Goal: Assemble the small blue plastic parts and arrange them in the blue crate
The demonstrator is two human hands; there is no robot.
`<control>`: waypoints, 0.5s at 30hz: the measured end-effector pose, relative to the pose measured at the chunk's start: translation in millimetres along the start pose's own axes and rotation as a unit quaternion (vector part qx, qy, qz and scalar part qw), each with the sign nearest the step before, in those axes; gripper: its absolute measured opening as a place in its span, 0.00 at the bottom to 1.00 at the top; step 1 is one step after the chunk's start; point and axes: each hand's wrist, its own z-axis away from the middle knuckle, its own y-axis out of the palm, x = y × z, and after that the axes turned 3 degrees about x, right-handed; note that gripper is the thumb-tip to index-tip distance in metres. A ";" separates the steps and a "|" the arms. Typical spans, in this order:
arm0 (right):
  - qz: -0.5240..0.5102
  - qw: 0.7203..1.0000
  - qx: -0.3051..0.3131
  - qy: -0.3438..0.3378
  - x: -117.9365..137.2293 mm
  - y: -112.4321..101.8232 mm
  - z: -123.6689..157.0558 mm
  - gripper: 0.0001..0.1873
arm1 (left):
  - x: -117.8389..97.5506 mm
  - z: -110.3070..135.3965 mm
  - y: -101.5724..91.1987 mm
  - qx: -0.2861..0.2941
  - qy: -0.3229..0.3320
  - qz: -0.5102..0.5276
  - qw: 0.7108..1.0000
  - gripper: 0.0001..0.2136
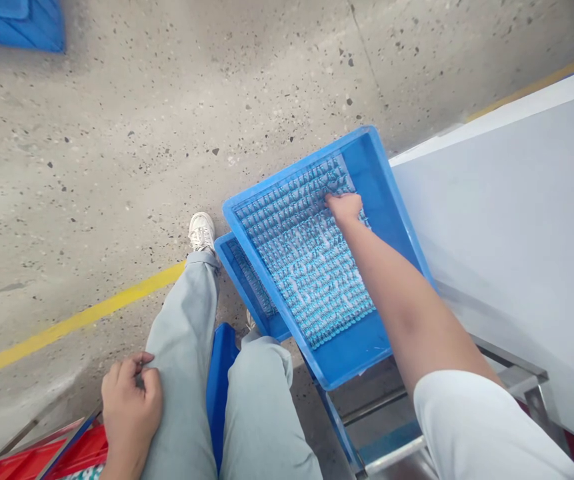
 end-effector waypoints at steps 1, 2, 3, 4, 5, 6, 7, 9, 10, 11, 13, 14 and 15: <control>-0.004 1.000 -0.003 0.002 -0.6 1.7 -1.5 0.16 | -0.3 0.0 -0.1 -0.001 -0.001 0.000 1.000 0.07; -0.007 1.000 -0.008 0.005 -1.0 3.1 -3.0 0.15 | -0.5 0.0 -0.3 -0.001 -0.003 -0.001 1.000 0.07; -0.007 1.000 -0.011 0.008 -1.5 4.2 -4.3 0.16 | -0.6 0.0 -0.4 -0.001 -0.005 -0.002 1.000 0.07; -0.006 1.000 -0.012 0.010 -1.9 5.1 -5.6 0.16 | -0.4 0.0 -0.5 -0.001 -0.006 -0.003 1.000 0.07; -0.005 1.000 -0.012 0.012 -2.3 5.7 -6.9 0.15 | -0.1 0.0 -0.5 0.000 -0.006 -0.004 1.000 0.07; -0.004 1.000 -0.012 0.014 -2.8 6.2 -8.2 0.15 | 0.3 0.1 -0.4 0.001 -0.003 -0.005 1.000 0.07; -0.005 1.000 -0.011 0.016 -3.3 6.7 -9.4 0.15 | 0.8 0.2 -0.3 0.000 -0.001 -0.006 1.000 0.07; -0.009 1.000 -0.009 0.020 -4.4 7.7 -11.7 0.14 | 1.4 0.5 -0.1 -0.001 0.002 -0.011 1.000 0.07; -0.012 1.000 -0.009 0.023 -4.9 8.2 -12.6 0.14 | 1.6 0.6 0.1 -0.001 0.002 -0.013 1.000 0.07; -0.013 1.000 -0.009 0.025 -5.2 8.5 -13.2 0.14 | 1.6 0.7 0.3 0.000 0.001 -0.014 1.000 0.07; -0.013 0.999 -0.012 0.030 -5.7 8.9 -13.9 0.14 | 1.4 0.8 0.6 0.002 -0.001 -0.016 1.000 0.07; -0.013 0.999 -0.014 0.031 -5.7 8.9 -13.8 0.14 | 1.3 0.8 0.7 0.002 -0.001 -0.017 1.000 0.07; -0.012 0.999 -0.016 0.031 -5.6 8.8 -13.6 0.14 | 1.2 0.9 0.8 0.002 -0.001 -0.017 1.000 0.07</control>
